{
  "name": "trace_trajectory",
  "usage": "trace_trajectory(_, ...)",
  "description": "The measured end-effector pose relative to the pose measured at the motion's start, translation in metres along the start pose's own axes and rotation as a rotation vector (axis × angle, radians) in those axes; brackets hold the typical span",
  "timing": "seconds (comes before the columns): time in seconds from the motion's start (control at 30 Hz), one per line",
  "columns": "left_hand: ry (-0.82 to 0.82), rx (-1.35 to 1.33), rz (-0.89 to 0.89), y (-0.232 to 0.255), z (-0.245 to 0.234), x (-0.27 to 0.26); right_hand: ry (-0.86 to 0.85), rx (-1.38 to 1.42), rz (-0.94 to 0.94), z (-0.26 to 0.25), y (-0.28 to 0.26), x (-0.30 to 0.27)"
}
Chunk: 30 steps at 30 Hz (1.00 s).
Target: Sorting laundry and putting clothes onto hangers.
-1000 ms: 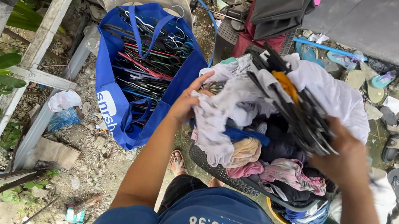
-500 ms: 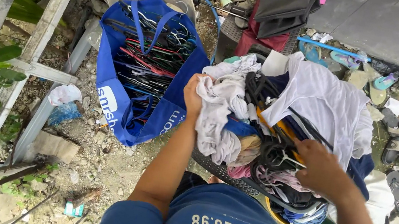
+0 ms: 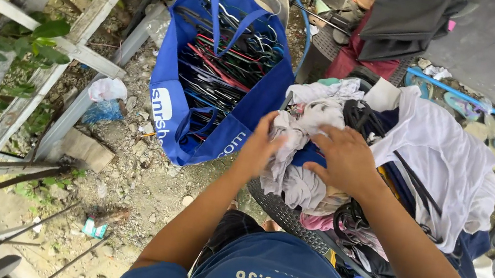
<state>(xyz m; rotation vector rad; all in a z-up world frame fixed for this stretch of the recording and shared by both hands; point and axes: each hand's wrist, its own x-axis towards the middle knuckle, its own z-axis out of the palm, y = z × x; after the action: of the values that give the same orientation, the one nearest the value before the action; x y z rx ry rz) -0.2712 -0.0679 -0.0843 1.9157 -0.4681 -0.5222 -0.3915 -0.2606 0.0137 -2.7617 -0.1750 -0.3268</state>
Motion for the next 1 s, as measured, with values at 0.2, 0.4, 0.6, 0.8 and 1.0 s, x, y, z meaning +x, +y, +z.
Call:
trace_trajectory(0.2,-0.067,0.04,0.366,0.009,0.034,-0.033,-0.651,-0.276,0.23,0.05,0.02,-0.002)
trace_trajectory(0.4,0.063,0.123,0.405,-0.039,0.055,-0.002,-0.793,-0.282,0.265,0.057,0.051,-0.005)
trace_trajectory(0.6,-0.136,-1.122,-0.149,-0.05,0.013,-0.005,-0.375,-0.035,0.389,-0.017,0.006,0.025)
trace_trajectory(0.8,-0.254,-1.202,-0.132,-0.016,-0.05,-0.021,-0.177,0.479,0.27,0.009,-0.006,0.069)
trace_trajectory(1.0,0.327,-0.558,-0.206,-0.043,-0.156,-0.035,-0.066,0.975,0.43,0.06,-0.003,0.13)
